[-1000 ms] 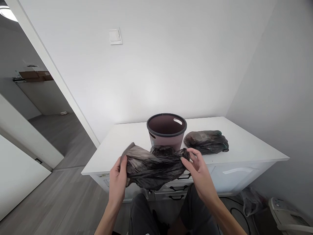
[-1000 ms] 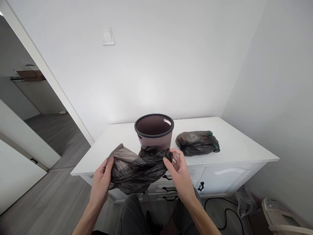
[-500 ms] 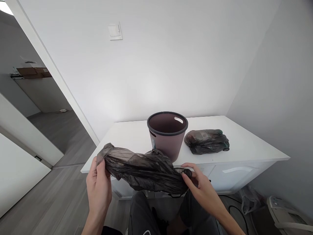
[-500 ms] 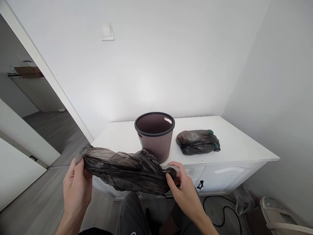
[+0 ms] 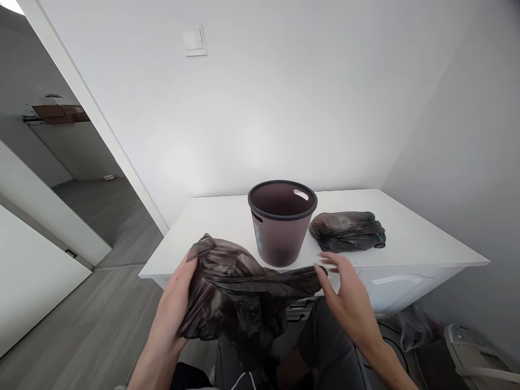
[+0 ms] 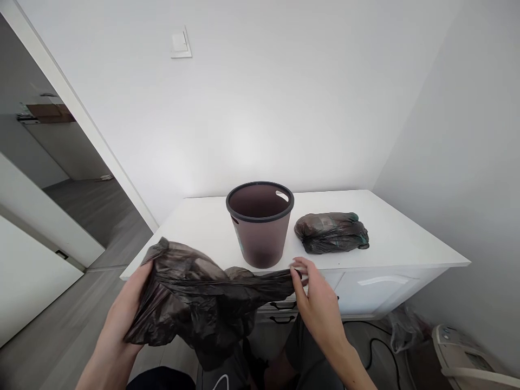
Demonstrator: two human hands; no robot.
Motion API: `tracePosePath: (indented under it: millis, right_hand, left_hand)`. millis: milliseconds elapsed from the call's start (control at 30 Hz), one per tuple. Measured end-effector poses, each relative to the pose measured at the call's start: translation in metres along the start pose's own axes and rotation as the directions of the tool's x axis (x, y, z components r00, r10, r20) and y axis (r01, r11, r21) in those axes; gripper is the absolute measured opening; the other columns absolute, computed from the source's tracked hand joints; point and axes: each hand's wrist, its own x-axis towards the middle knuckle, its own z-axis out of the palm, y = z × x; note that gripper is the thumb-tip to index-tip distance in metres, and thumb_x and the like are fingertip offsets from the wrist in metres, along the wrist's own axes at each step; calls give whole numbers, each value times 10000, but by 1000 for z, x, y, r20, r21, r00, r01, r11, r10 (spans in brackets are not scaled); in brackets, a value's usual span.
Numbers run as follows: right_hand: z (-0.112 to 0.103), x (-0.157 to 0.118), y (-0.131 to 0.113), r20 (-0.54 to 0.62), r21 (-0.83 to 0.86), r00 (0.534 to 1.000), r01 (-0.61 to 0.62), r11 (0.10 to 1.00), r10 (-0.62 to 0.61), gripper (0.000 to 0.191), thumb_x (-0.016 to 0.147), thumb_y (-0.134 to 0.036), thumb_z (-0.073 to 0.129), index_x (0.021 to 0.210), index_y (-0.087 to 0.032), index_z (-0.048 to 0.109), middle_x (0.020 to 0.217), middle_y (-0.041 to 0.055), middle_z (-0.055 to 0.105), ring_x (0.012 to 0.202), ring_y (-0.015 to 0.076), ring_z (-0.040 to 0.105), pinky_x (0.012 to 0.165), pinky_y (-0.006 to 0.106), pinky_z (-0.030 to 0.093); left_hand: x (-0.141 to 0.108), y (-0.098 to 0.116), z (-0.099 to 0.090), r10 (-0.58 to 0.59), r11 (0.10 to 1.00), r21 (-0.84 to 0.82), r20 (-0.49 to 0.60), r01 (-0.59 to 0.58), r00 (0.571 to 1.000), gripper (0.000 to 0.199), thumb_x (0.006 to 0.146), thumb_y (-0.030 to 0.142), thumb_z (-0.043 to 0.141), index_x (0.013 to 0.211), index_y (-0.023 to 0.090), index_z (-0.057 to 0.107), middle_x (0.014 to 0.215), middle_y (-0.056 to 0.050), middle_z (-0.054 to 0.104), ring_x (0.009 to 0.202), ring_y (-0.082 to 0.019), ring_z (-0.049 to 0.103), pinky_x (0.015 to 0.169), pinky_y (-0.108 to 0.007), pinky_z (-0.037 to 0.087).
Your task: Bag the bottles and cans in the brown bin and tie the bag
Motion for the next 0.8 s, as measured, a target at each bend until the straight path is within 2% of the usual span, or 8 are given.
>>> tracePosePath:
  millis: [67,133,233,300,367,467,600,800]
  right_hand:
    - [-2,-4,-16,-62,46,993,103,994,-100,381,945,-498,647,1278,-311,644,1312,102,677,1181,340,626,995,489,490]
    - [-1,-10,-34,67,132,977,191,973,-201,461,893,-442,735,1332,-336,638,1362,86,654,1260,342,586,1078,510,464]
    - [4,-15,-57,342,207,878,277,938,-335,416,856,-356,779,1263,-352,692,1217,62,719,1158,319,636,1010,477,518]
    - [7,-15,-66,380,210,846,314,926,-373,192,878,-311,734,1069,-326,747,1011,46,752,986,281,675,891,419,550]
    - [5,-11,-71,318,217,882,289,932,-347,47,890,-311,699,896,-295,743,865,35,741,835,244,676,776,359,550]
    - [-9,-3,-70,161,248,967,156,956,-199,174,880,-421,715,811,-261,714,755,26,698,704,206,643,666,299,527]
    - [-36,7,-57,109,348,994,-29,937,-10,345,883,-550,724,782,-225,664,655,-3,597,599,154,546,561,241,464]
    - [-65,8,-22,96,532,994,-102,841,60,355,928,-540,688,760,-233,630,622,-17,512,526,128,439,458,225,354]
  left_hand:
    - [-5,3,9,-56,998,22,83,55,995,512,805,617,705,1143,236,758,1154,-91,766,1170,-340,689,880,-401,618]
    - [-12,6,17,-90,995,55,207,81,974,524,820,632,689,1172,248,738,1140,-88,763,1120,-328,701,830,-378,617]
    - [-19,10,24,-71,995,92,433,34,899,472,890,619,640,1147,232,723,973,-68,761,894,-262,721,720,-327,595]
    - [-17,11,22,-67,994,112,530,8,846,424,911,575,648,1145,228,712,908,-48,752,810,-227,706,689,-302,577]
    - [-10,12,15,-69,991,133,599,-14,798,409,876,511,722,1180,238,700,934,-44,758,824,-228,712,712,-302,583]
    - [4,13,1,-68,985,156,726,-69,684,520,787,434,823,1256,254,686,1102,-66,757,960,-270,723,831,-353,607]
    - [15,17,-8,-189,954,290,785,-81,590,548,805,413,816,1316,268,679,1262,-57,724,1090,-276,701,963,-388,586]
    - [23,-5,-15,-217,948,304,835,-94,505,359,871,515,747,1036,200,799,886,-49,770,760,-190,695,685,-274,575]
